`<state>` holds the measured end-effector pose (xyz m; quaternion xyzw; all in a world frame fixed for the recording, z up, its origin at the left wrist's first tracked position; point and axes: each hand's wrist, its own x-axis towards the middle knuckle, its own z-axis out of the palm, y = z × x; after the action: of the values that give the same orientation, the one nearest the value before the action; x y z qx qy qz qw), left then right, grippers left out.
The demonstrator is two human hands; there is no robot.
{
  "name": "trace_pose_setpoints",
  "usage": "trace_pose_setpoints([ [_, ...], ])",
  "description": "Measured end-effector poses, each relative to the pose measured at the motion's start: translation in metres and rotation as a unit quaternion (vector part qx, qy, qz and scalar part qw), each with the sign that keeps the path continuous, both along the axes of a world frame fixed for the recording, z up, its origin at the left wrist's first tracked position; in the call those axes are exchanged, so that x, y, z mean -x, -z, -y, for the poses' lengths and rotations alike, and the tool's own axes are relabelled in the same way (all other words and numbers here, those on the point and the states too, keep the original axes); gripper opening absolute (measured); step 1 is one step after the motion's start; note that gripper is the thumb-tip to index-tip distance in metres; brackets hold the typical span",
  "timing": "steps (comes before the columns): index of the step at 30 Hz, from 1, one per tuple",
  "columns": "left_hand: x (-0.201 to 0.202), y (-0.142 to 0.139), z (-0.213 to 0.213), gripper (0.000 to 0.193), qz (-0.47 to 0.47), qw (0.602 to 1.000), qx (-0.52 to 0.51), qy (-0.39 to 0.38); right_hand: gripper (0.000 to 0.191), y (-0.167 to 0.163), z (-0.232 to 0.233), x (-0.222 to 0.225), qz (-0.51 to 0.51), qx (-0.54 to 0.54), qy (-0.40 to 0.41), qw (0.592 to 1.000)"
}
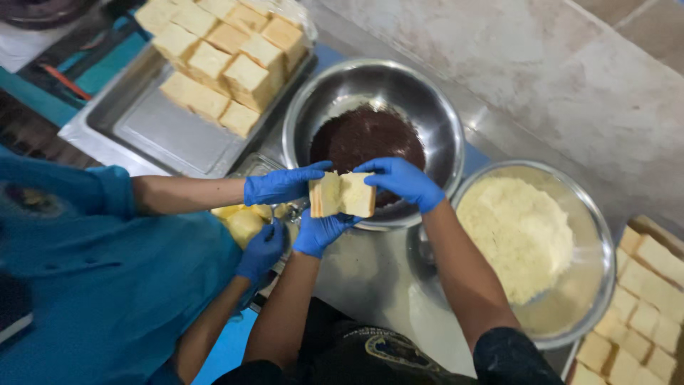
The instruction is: The person takes slices of bread, spoons a yellow filling onto one slice, sprinkles chocolate topping over the filling from a large metal bowl, presses a second bread slice on top, and places the finished sandwich onto a tray with other prepared sandwiches. A coworker in blue hands over bread slices and holds filling at the side of the stainless steel worktable.
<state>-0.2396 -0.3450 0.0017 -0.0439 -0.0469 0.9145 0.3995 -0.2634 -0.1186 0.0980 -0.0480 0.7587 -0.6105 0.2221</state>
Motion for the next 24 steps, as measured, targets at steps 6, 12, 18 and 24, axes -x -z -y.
trace_pose_setpoints([
  [6, -0.001, 0.028, -0.019, 0.067, 0.050, 0.991, 0.114, 0.039, 0.034, -0.007, -0.028, 0.013, 0.014, -0.134, 0.022, 0.991],
  [12, 0.019, 0.025, 0.008, 0.056, -0.303, 0.872, 0.370, -0.106, 0.038, 0.054, -0.025, 0.002, -0.089, -0.274, -0.026, 0.957],
  [18, 0.029, 0.004, 0.010, 0.073, -0.342, 0.779, 0.508, -0.134, 0.039, 0.110, 0.024, -0.003, -0.241, -0.236, -0.094, 0.937],
  [24, 0.028, 0.007, 0.003, 0.073, -0.437, 0.679, 0.577, -0.120, 0.031, 0.120, 0.034, 0.004, -0.151, -0.302, -0.108, 0.935],
])
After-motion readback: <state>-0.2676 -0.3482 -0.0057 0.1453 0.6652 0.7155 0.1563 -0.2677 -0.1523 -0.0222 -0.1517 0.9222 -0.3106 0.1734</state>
